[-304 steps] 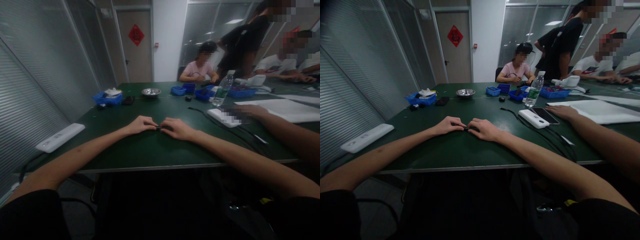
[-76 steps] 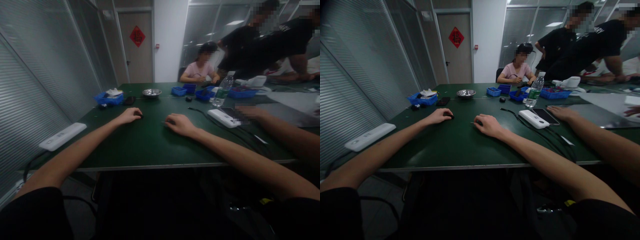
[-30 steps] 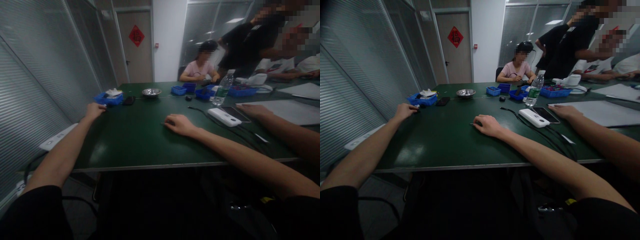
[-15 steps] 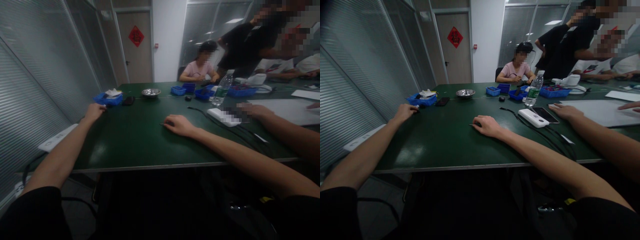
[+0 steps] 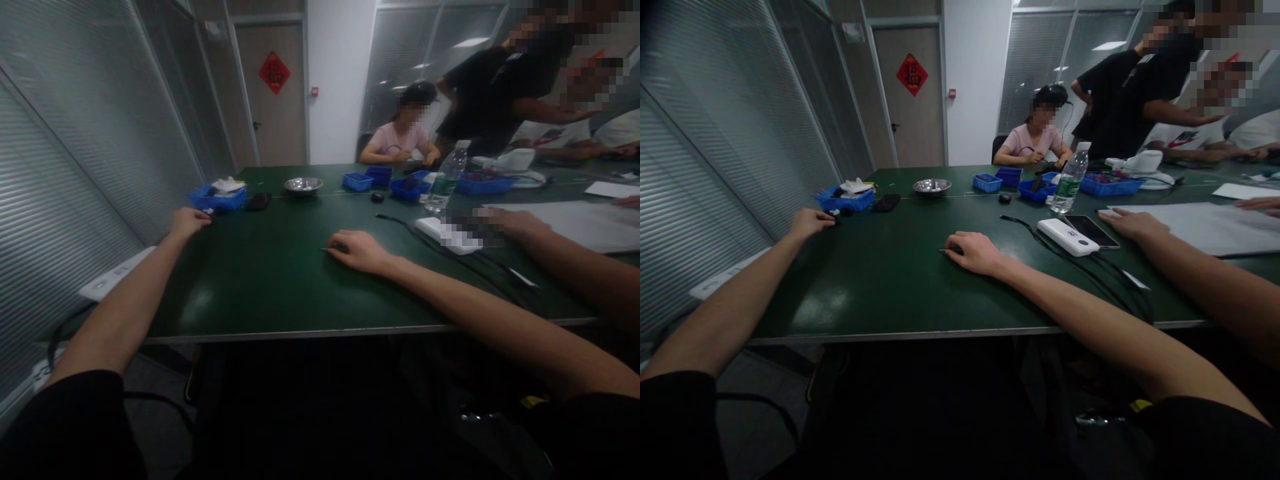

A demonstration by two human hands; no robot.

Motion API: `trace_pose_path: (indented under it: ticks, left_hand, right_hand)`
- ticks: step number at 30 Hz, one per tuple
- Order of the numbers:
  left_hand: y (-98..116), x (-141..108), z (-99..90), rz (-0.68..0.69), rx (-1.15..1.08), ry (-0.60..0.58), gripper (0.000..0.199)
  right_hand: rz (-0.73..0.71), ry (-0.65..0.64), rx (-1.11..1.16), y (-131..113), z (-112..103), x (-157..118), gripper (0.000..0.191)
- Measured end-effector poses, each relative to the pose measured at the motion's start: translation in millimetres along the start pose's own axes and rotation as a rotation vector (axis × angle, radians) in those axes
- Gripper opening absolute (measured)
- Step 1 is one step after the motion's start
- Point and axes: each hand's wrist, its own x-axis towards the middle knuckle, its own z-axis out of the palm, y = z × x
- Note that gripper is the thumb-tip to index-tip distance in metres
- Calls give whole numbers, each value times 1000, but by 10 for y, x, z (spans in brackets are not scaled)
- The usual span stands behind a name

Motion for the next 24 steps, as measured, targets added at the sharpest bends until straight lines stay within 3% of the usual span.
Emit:
trace_pose_path:
  ticks: [4,7,12,15,17,20,24]
  left_hand:
    - [49,31,7,40,-55,-59,20]
    - [292,-26,84,129,-121,-165,27]
    - [1115,-500,420,532,-411,-438,32]
    - [1615,-960,622,742,-566,-488,32]
    - [1838,-1227,692,857,-629,-502,30]
    - [1985,-1463,704,932,-651,-515,27]
    - [1978,-1522,676,906,-666,-510,26]
  right_hand:
    - [-10,-6,9,0,1,2,20]
    - [-22,-3,22,6,0,-1,20]
    - [-48,-6,34,-1,-2,-13,22]
    - [-74,10,41,-38,-9,-17,22]
    - [-83,32,44,-67,-18,-18,22]
    - [-90,59,44,-92,-33,-22,21]
    - [-98,61,44,-91,-37,-32,22]
